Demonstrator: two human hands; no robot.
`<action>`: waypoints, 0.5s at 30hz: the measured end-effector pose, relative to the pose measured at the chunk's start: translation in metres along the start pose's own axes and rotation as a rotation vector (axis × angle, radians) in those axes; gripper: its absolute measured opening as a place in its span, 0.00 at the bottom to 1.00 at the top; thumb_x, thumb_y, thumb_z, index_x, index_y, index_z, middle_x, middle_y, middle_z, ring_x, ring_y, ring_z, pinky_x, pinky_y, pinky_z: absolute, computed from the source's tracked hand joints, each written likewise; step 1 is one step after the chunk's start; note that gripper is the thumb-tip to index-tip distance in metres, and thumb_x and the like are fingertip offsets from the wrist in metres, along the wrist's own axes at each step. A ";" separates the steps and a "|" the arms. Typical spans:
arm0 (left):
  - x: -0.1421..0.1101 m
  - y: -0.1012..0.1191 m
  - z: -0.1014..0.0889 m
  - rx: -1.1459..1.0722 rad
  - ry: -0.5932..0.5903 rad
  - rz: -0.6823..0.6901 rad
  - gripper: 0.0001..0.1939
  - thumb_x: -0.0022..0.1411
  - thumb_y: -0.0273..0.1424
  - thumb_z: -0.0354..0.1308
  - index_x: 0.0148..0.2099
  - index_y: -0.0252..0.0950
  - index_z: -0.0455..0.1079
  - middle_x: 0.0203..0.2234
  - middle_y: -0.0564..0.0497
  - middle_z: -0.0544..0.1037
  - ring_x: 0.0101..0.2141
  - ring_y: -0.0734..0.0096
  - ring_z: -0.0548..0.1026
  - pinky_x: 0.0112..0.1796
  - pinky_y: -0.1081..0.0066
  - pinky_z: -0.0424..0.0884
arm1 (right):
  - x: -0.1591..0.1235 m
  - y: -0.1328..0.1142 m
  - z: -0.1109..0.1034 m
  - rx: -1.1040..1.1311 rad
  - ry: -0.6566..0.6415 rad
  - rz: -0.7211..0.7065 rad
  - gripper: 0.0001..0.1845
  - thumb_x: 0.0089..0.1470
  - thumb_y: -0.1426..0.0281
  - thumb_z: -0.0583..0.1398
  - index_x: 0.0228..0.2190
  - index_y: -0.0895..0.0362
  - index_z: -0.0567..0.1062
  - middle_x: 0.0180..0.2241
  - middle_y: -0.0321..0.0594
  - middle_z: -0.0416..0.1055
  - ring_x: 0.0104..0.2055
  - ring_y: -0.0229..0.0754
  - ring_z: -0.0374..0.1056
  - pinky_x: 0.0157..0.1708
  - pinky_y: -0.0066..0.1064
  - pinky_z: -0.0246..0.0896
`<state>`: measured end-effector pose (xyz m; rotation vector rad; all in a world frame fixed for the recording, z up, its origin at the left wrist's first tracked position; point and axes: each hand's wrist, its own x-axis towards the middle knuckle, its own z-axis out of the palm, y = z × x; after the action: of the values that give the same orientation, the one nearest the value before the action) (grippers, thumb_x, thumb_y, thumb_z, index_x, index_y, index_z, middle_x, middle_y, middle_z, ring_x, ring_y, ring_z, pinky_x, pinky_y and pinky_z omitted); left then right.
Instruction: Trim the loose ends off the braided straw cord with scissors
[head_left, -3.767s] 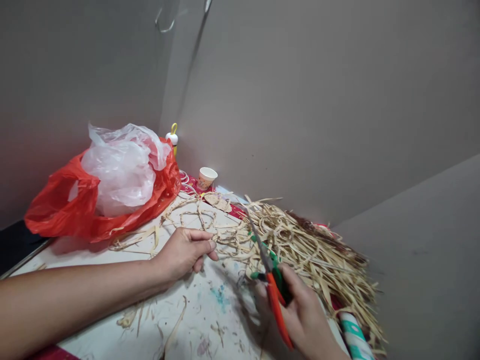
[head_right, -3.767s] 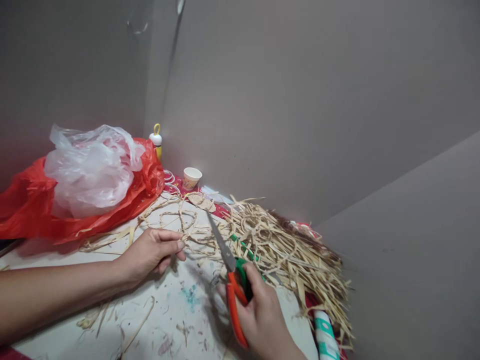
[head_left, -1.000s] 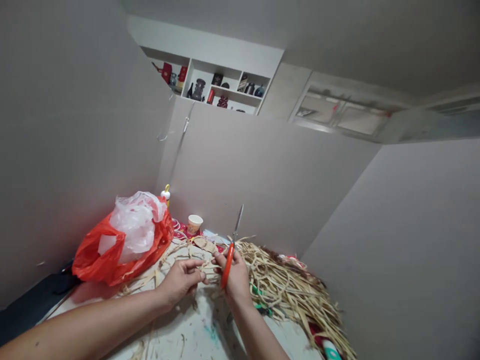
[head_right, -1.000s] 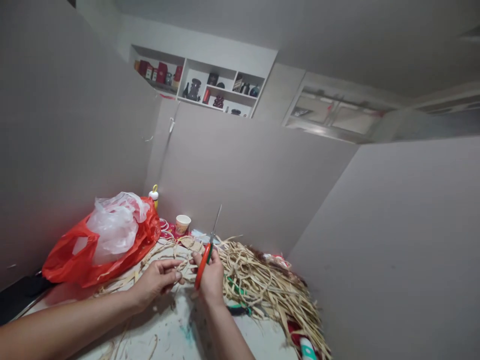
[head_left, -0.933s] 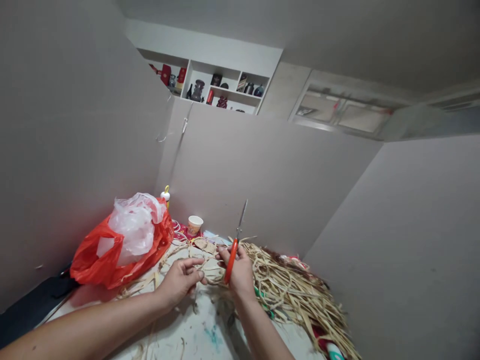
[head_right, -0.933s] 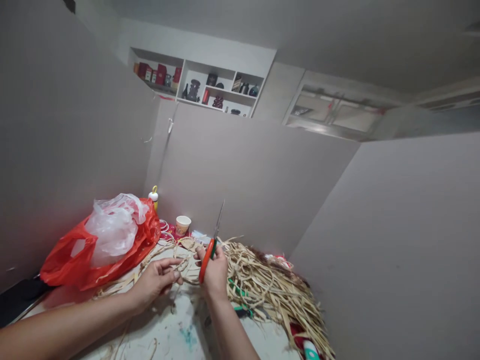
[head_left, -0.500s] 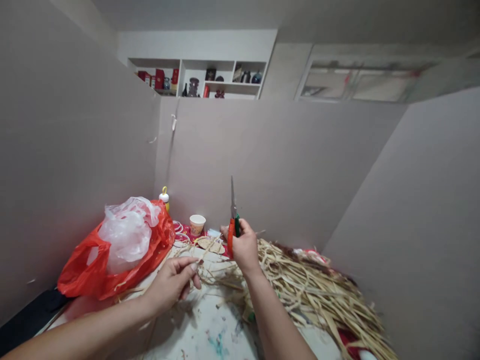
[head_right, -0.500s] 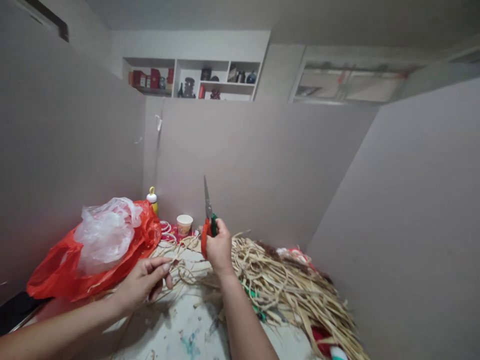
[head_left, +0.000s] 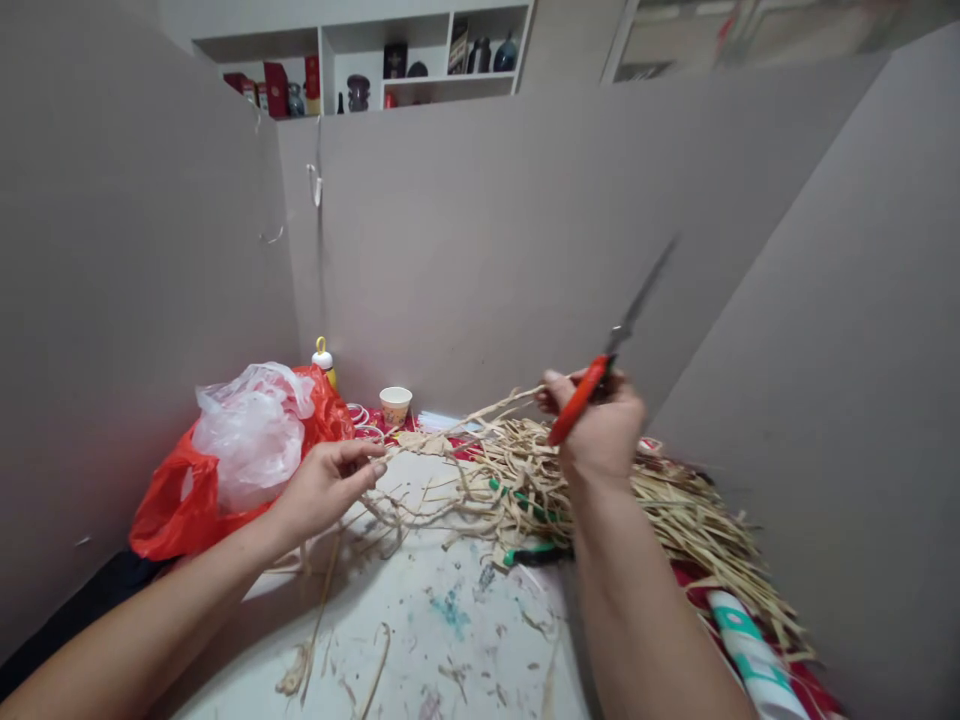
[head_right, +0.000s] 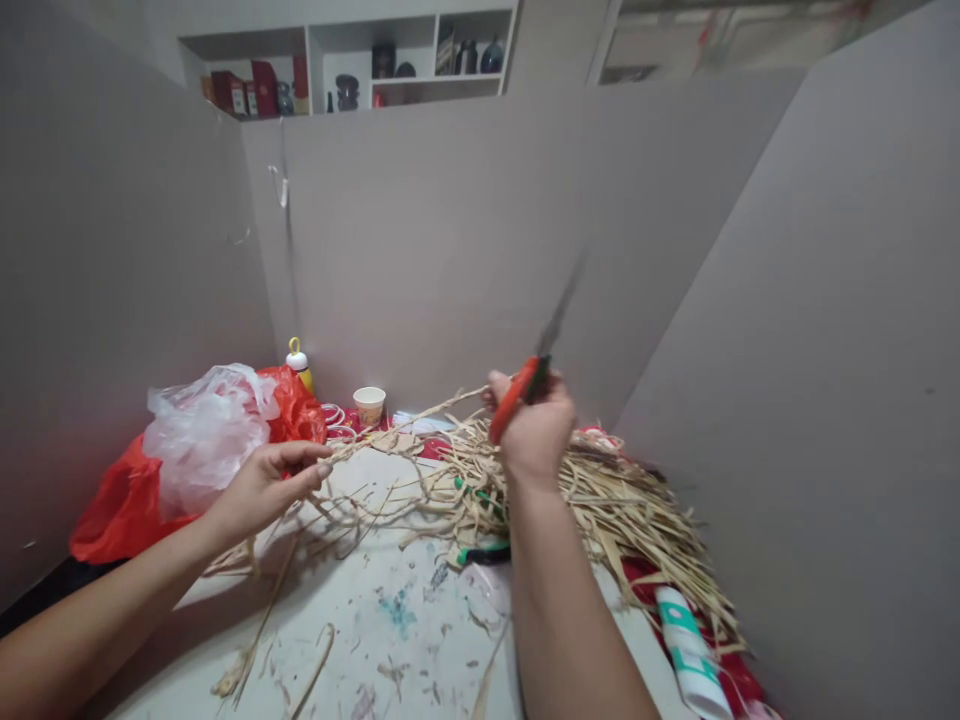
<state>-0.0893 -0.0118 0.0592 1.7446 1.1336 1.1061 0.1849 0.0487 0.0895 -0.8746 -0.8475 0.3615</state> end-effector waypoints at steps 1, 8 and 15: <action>0.000 0.000 -0.002 0.001 0.028 0.006 0.15 0.54 0.36 0.60 0.42 0.33 0.75 0.24 0.51 0.74 0.25 0.74 0.67 0.27 0.74 0.63 | 0.003 -0.007 -0.004 0.012 0.075 -0.043 0.20 0.32 0.65 0.66 0.27 0.55 0.63 0.20 0.28 0.63 0.19 0.35 0.66 0.22 0.31 0.64; 0.012 -0.014 -0.009 0.103 0.070 0.074 0.10 0.51 0.35 0.61 0.34 0.35 0.77 0.23 0.51 0.75 0.27 0.70 0.68 0.29 0.73 0.63 | 0.014 -0.052 -0.035 -0.016 0.390 -0.225 0.14 0.34 0.71 0.65 0.22 0.55 0.63 0.18 0.32 0.64 0.18 0.37 0.65 0.18 0.33 0.63; 0.023 -0.028 -0.011 0.080 0.102 0.133 0.12 0.59 0.38 0.54 0.30 0.34 0.68 0.24 0.53 0.70 0.27 0.73 0.67 0.31 0.74 0.63 | 0.017 -0.065 -0.047 -0.017 0.503 -0.341 0.14 0.35 0.75 0.64 0.20 0.54 0.63 0.16 0.32 0.63 0.18 0.41 0.66 0.16 0.34 0.62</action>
<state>-0.1026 0.0199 0.0432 1.8663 1.1506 1.2576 0.2280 -0.0057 0.1331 -0.7717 -0.5156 -0.1626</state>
